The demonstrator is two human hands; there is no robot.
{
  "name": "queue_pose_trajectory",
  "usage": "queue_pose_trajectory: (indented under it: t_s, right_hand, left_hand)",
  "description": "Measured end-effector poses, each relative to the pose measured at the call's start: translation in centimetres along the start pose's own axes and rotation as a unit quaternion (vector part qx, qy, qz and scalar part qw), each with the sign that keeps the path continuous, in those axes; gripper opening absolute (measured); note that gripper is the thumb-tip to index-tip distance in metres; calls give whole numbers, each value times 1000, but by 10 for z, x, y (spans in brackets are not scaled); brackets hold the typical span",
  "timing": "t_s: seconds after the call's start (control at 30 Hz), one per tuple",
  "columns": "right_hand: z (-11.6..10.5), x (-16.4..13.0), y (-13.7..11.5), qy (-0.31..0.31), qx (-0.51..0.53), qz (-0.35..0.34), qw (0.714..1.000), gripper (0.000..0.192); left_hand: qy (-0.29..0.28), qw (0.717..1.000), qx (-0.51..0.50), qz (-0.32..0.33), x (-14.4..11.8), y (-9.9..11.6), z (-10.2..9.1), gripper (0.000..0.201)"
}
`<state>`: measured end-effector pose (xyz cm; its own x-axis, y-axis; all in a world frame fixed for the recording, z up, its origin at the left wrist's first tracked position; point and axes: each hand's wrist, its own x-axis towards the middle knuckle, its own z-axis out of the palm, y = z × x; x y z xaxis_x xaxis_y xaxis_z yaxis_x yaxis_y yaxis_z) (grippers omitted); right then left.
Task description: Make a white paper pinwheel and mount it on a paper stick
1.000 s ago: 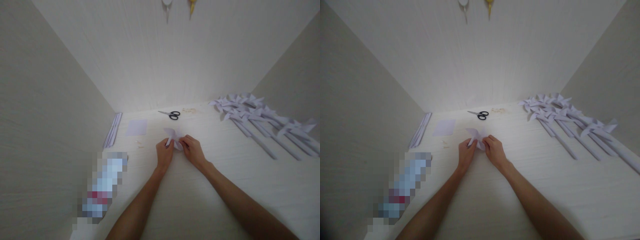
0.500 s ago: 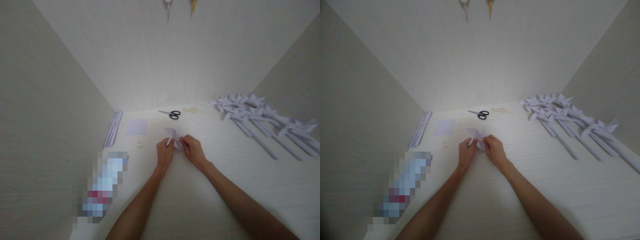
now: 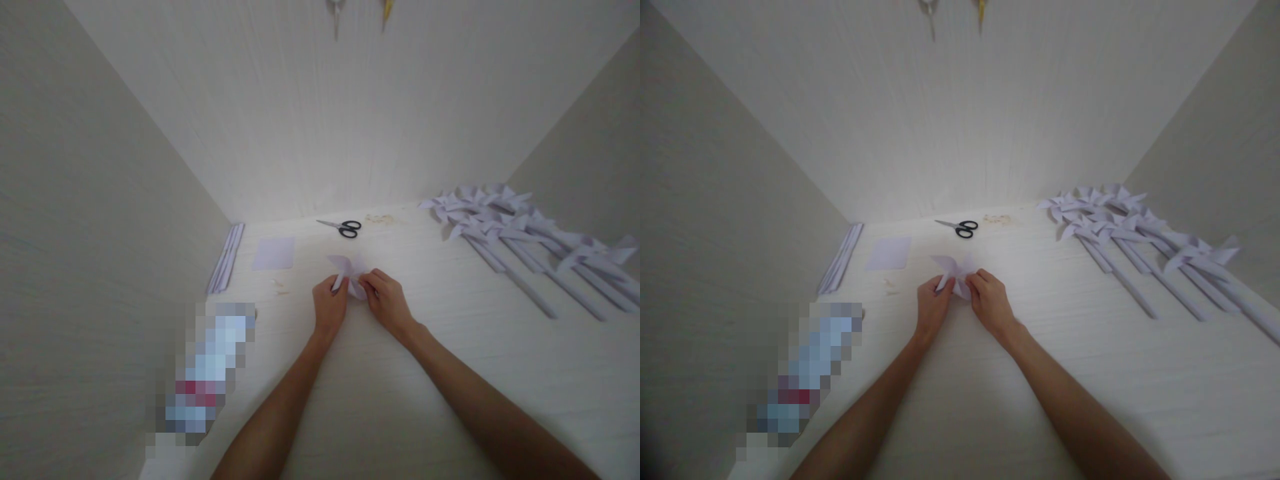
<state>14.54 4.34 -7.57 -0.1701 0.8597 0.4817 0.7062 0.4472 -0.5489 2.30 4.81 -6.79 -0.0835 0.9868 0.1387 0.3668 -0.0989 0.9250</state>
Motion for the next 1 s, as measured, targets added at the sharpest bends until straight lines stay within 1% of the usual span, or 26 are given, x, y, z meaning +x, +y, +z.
queue_pose_trajectory:
  t_s: [0.13, 0.33, 0.67, 1.0]
  right_hand:
    - [0, 1, 0, 4, 9, 2, 1000, 19]
    - [0, 0, 0, 15, 14, 2, 1000, 19]
    - [-2, 1, -1, 6, 2, 12, 1000, 18]
    - [0, 1, 1, 8, 8, 10, 1000, 19]
  left_hand:
    - [3, 1000, 15, 2, 0, 1, 0, 26]
    - [2, 1000, 11, -2, -1, 1, 0, 26]
    - [-20, 1000, 7, -5, 1, 1, 0, 25]
    - [-24, 1000, 16, -7, 0, 2, -2, 23]
